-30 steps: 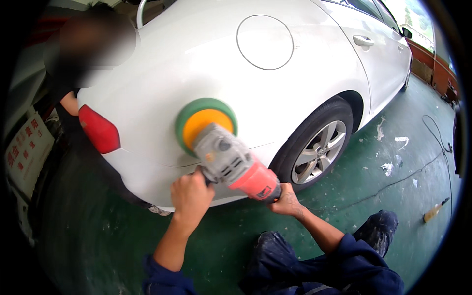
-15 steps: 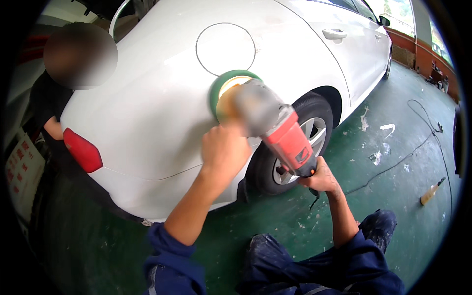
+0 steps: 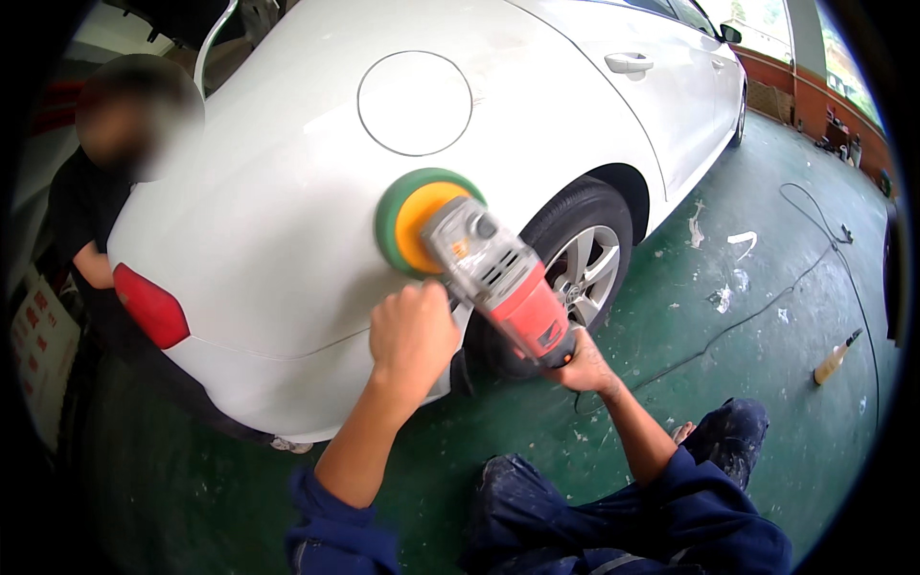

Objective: The person uses a power polisher with a green and yellow pad to polish the exterior of a white car. They move the tool across the rear quarter panel, rear door, and side mirror, applying consistent pressure while walking around the vehicle.

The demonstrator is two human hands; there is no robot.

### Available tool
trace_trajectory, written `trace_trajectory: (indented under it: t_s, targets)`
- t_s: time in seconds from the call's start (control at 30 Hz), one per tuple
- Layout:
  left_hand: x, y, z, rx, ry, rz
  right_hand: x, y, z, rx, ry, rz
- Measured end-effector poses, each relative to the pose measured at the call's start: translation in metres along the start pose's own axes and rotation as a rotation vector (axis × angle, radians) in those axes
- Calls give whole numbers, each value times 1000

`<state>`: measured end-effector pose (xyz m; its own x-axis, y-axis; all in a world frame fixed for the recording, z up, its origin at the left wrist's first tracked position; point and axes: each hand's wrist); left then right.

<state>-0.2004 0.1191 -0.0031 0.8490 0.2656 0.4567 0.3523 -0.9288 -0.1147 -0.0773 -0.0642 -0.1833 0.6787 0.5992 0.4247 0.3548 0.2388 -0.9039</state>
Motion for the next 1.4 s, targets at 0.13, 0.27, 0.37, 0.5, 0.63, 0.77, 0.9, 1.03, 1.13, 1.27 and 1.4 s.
trace_trajectory:
  t_s: [0.13,0.27,0.37,0.5,0.63,0.77,0.9,1.03,1.13,1.27,1.4]
  targets:
    - [-19,-14,7,5,-48,-86,0,2,7,-209,-18,164]
    - [-3,5,11,-15,13,-7,1,0,-22,-191,63,52]
    - [34,25,17,-94,60,118,2,-11,-46,-189,158,67]
    - [64,57,8,-150,55,195,-3,-31,-74,-127,168,287]
    - [57,51,6,-89,30,177,-3,-11,-58,-118,159,183]
    - [20,25,18,-14,40,101,-5,13,-35,-136,98,57]
    - [-26,-18,19,6,37,-56,-1,-2,9,-188,5,151]
    - [-43,-29,16,27,16,-127,5,5,22,-239,-70,156]
    - [-29,-17,30,15,29,-70,-1,-3,11,-203,63,138]
    - [16,30,34,-47,9,103,-7,12,-37,-125,167,50]
    - [45,60,21,-43,19,240,-9,1,-60,-26,116,101]
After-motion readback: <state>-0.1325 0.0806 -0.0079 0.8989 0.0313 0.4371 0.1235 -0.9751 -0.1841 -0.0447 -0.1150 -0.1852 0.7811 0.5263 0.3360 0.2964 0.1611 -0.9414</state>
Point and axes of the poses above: each hand's wrist, its own x-axis towards the middle knuckle, its own z-axis out of the palm, y = z × x, and after that the axes turned 7 degrees about x, right-handed
